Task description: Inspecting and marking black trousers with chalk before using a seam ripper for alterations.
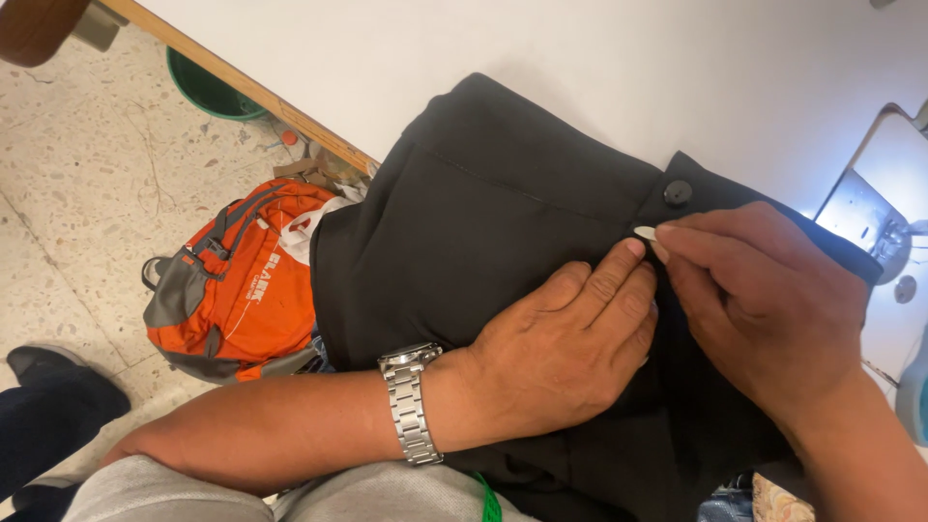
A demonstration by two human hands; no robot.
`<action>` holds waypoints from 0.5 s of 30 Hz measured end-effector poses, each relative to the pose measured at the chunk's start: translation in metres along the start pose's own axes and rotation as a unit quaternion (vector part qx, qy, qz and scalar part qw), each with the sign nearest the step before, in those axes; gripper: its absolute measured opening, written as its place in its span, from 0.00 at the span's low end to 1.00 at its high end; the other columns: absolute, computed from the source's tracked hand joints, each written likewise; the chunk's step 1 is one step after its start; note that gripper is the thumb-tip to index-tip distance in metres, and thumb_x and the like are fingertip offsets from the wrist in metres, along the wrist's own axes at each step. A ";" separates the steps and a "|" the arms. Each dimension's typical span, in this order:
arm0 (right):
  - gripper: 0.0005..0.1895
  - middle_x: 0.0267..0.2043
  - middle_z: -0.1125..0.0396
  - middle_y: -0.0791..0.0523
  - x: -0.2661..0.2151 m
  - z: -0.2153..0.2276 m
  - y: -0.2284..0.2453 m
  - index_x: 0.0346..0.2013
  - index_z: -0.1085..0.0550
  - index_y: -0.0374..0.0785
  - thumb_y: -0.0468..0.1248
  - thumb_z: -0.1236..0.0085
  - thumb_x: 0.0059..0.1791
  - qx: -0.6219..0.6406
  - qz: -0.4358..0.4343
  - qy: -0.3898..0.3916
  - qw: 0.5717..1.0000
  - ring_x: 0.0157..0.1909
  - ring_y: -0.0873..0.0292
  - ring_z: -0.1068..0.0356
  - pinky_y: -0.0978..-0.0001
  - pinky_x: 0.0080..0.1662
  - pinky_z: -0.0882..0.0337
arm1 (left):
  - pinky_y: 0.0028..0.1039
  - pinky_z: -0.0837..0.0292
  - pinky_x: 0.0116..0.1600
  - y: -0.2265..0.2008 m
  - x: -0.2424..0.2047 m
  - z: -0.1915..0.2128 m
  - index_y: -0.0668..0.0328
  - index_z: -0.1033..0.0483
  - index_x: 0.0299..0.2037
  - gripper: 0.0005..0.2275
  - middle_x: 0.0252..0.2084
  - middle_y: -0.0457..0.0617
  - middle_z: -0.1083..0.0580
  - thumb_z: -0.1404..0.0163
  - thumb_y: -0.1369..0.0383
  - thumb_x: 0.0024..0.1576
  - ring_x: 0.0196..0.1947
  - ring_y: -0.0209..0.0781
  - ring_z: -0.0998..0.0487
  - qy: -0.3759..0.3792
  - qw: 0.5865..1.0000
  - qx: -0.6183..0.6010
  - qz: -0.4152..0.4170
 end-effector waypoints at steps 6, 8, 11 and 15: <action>0.06 0.47 0.24 0.49 0.009 -0.003 0.006 0.44 0.17 0.32 0.21 0.36 0.57 0.034 0.020 0.008 0.999 0.45 0.50 0.25 0.65 0.46 0.25 | 0.32 0.27 0.60 -0.001 -0.001 -0.002 0.65 0.18 0.48 0.16 0.55 0.61 0.22 0.64 0.71 0.69 0.61 0.53 0.22 -0.002 1.000 0.006 0.001; 0.05 0.47 0.23 0.50 0.008 -0.002 0.005 0.44 0.17 0.33 0.23 0.36 0.57 0.024 0.017 0.020 0.999 0.45 0.52 0.25 0.67 0.46 0.26 | 0.33 0.27 0.60 0.000 -0.002 -0.003 0.63 0.17 0.48 0.15 0.55 0.60 0.22 0.61 0.70 0.69 0.61 0.54 0.22 -0.001 1.000 -0.007 -0.001; 0.03 0.47 0.22 0.53 -0.003 -0.002 -0.002 0.45 0.15 0.36 0.27 0.32 0.58 -0.048 0.026 0.021 0.998 0.45 0.55 0.24 0.69 0.44 0.27 | 0.33 0.27 0.60 0.001 -0.002 -0.001 0.64 0.17 0.46 0.14 0.55 0.60 0.22 0.61 0.72 0.69 0.60 0.53 0.22 -0.004 1.000 -0.016 0.004; 0.06 0.47 0.23 0.51 0.004 -0.006 0.005 0.44 0.16 0.34 0.22 0.36 0.57 -0.002 0.019 0.006 1.000 0.45 0.51 0.25 0.67 0.45 0.26 | 0.34 0.26 0.60 -0.001 -0.003 -0.004 0.65 0.17 0.48 0.15 0.55 0.62 0.22 0.61 0.70 0.69 0.61 0.55 0.21 0.003 1.000 -0.020 -0.002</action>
Point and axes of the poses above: each hand's wrist, its own x-axis towards the middle knuckle, its own z-axis out of the back of the hand, y = z × x, the point moved 6 cm from there along x, towards the middle knuckle
